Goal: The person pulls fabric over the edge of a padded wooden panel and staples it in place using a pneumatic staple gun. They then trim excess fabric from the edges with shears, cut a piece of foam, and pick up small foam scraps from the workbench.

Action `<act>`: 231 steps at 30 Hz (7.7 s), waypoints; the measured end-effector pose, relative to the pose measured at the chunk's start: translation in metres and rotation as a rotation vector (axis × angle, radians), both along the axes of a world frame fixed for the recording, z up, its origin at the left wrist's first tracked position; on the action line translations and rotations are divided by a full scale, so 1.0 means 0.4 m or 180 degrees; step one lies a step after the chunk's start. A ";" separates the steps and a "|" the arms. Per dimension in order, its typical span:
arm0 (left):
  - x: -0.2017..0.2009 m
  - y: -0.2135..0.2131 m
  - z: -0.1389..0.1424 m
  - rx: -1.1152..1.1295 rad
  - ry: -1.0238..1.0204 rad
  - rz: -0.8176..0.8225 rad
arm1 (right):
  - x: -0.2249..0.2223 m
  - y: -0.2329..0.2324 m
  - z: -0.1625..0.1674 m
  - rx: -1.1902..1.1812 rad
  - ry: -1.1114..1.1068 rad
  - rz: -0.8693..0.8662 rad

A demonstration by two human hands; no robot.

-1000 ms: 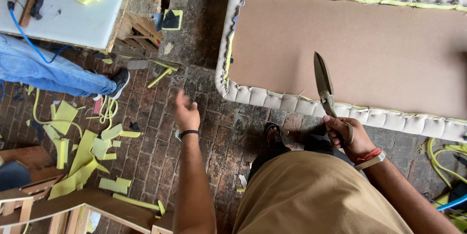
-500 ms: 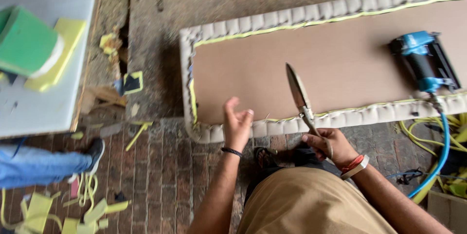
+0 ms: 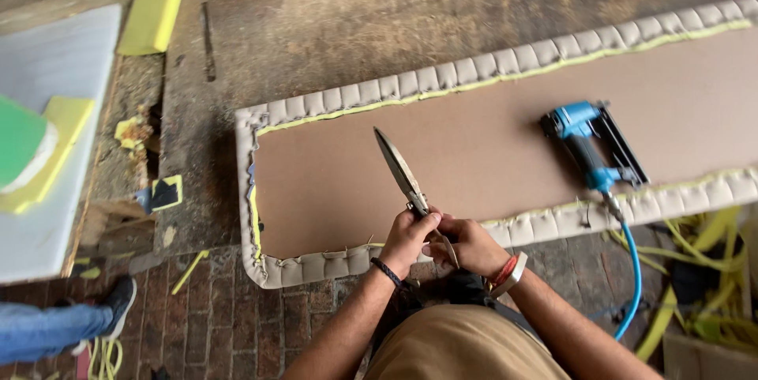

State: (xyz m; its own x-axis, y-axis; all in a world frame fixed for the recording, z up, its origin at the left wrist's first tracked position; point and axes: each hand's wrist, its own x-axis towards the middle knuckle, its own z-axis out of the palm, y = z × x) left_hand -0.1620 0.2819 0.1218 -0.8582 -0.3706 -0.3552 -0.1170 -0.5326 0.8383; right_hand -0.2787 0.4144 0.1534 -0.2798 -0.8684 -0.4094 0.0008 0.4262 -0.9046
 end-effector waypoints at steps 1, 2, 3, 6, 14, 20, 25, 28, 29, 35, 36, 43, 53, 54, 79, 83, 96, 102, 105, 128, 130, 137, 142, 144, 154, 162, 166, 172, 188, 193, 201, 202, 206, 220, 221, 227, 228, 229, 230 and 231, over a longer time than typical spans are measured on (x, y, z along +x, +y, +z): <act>-0.017 -0.005 0.002 -0.0118 -0.0088 0.0245 | -0.023 -0.002 -0.003 -0.0164 -0.0216 -0.0045; -0.034 -0.006 0.002 -0.0220 -0.0177 0.0501 | -0.049 0.001 -0.006 -0.0305 -0.0435 -0.0079; -0.049 -0.006 0.000 -0.0305 -0.0264 0.0772 | -0.076 0.007 -0.011 -0.0422 -0.0654 -0.0099; -0.062 -0.040 -0.007 -0.0458 -0.1091 0.1377 | -0.170 0.008 -0.025 0.0281 -0.0072 0.0050; 0.120 -0.155 -0.011 -0.0487 -0.1340 0.2529 | -0.184 -0.164 -0.039 0.0510 -0.0406 0.0450; 0.374 -0.382 -0.035 -0.0746 -0.1406 0.3067 | -0.061 -0.336 -0.043 0.0452 -0.0303 0.0957; 0.607 -0.693 -0.100 -0.1842 -0.2867 0.2536 | 0.074 -0.520 -0.041 0.0643 -0.0059 0.0758; 0.693 -0.841 -0.167 -0.2022 -0.3032 0.2216 | 0.190 -0.612 -0.028 0.0793 0.0126 0.0788; 0.711 -0.885 -0.187 -0.1912 -0.3165 0.1993 | 0.215 -0.639 -0.018 0.0881 0.0336 0.0913; 0.755 -1.077 -0.261 -0.2224 -0.3393 0.1025 | 0.251 -0.720 0.035 0.0868 0.0988 0.0819; 0.751 -1.097 -0.261 -0.2252 -0.3333 0.0972 | 0.238 -0.714 0.041 0.0996 0.1117 0.0702; 0.587 -1.143 -0.187 -0.3803 -0.3214 0.1290 | 0.146 -0.565 0.050 0.1294 0.1087 -0.0459; 0.117 -0.750 -0.080 -0.4340 -0.0646 -0.0025 | 0.171 -0.266 -0.001 0.1320 0.0731 -0.1653; 0.100 -0.698 -0.065 -0.4306 -0.0262 -0.0141 | 0.172 -0.246 -0.007 0.1391 0.0550 -0.1669; 0.381 -0.457 -0.262 -0.3982 -0.1259 -0.1403 | 0.238 -0.515 -0.012 0.0247 0.0173 0.0644; 0.415 -0.505 -0.252 -0.3263 -0.0970 -0.1092 | 0.361 -0.598 0.010 0.0343 0.0270 0.0641; 0.822 -0.670 -0.097 -0.2621 -0.0944 0.0305 | 0.726 -0.852 0.053 0.0327 0.0844 0.1101; 0.849 -0.678 -0.064 -0.2030 -0.0634 0.0410 | 0.730 -0.828 0.072 0.0426 0.0789 0.0842; 0.838 -0.671 -0.057 -0.1962 -0.0743 0.0372 | 0.699 -0.792 0.079 0.0590 0.0925 0.0564; 0.193 -0.271 -0.023 -0.1775 0.0021 -0.1343 | 0.219 0.049 0.037 0.0688 0.1286 -0.3351; 0.129 -0.214 -0.008 -0.1853 -0.0095 -0.1492 | 0.136 0.102 0.012 0.0534 0.1230 -0.3407; -0.034 -0.078 0.016 -0.1900 -0.0244 -0.1754 | -0.140 0.184 -0.115 0.0877 0.2152 -0.3095; -0.088 -0.035 0.010 -0.1740 -0.0292 -0.1762 | -0.374 0.185 -0.189 0.1245 0.3307 -0.2532; -0.108 -0.033 0.007 -0.1545 -0.0301 -0.1763 | -0.434 0.176 -0.191 0.1778 0.3531 -0.2266; -0.260 -0.028 -0.072 -0.1248 -0.0206 -0.2312 | -0.476 0.196 -0.092 0.2472 0.3044 -0.1857; -0.447 0.195 -0.148 -0.1319 -0.0066 -0.3256 | -0.127 0.396 -0.022 0.1341 0.1963 -0.4102; -0.451 0.354 -0.110 -0.1322 0.0071 -0.3957 | 0.042 0.635 0.056 0.0994 0.0891 -0.6090; -0.417 0.551 -0.095 -0.1177 0.0485 -0.4601 | 0.368 1.081 0.134 0.3514 0.1573 -0.6214; -0.508 0.712 -0.059 -0.1886 -0.0093 -0.4133 | 0.229 1.161 0.033 0.1753 0.1726 -0.5905; -0.663 0.562 -0.052 -0.2491 0.0009 -0.3367 | -0.157 0.961 -0.050 0.1259 0.1187 -0.3530; -1.014 0.238 -0.094 -0.3988 -0.0630 -0.1811 | -0.694 0.560 -0.279 0.1127 -0.0443 -0.4916; -1.048 0.205 -0.107 -0.4293 -0.0615 -0.1670 | -0.728 0.539 -0.282 0.1291 -0.1211 -0.5283; -1.181 0.086 -0.146 -0.5320 -0.0786 -0.1288 | -0.755 0.470 -0.240 0.1740 -0.1202 -0.6319; -1.416 -0.028 0.025 -0.4526 -0.2146 -0.1726 | -0.744 0.485 -0.254 0.2034 -0.0780 -0.6419; -1.397 0.002 0.058 -0.4680 -0.2167 -0.1510 | -0.740 0.497 -0.274 0.1946 -0.0853 -0.6481; -1.215 0.243 0.307 -0.5480 -0.1869 -0.0768 | -0.762 0.615 -0.383 -0.0581 -0.2933 -0.7048; -1.170 0.302 0.333 -0.5745 -0.1627 -0.0527 | -0.766 0.637 -0.398 -0.0976 -0.2744 -0.6992; -1.129 0.359 0.355 -0.6002 -0.1392 -0.0307 | -0.781 0.665 -0.409 -0.1203 -0.2692 -0.6952; -1.092 0.412 0.374 -0.6082 -0.1123 -0.0010 | -0.788 0.707 -0.417 -0.1409 -0.2634 -0.6937; -1.061 0.462 0.388 -0.6155 -0.0843 0.0241 | -0.798 0.749 -0.423 -0.1598 -0.2577 -0.6958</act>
State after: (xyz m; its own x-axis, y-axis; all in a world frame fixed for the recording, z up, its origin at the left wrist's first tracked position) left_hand -0.5865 0.4668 0.2769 -0.8263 -0.3837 0.4123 -0.3424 0.9234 0.1733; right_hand -0.5977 0.7139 -0.0160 -0.5130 0.3206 -0.7963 0.2298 -0.8425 -0.4873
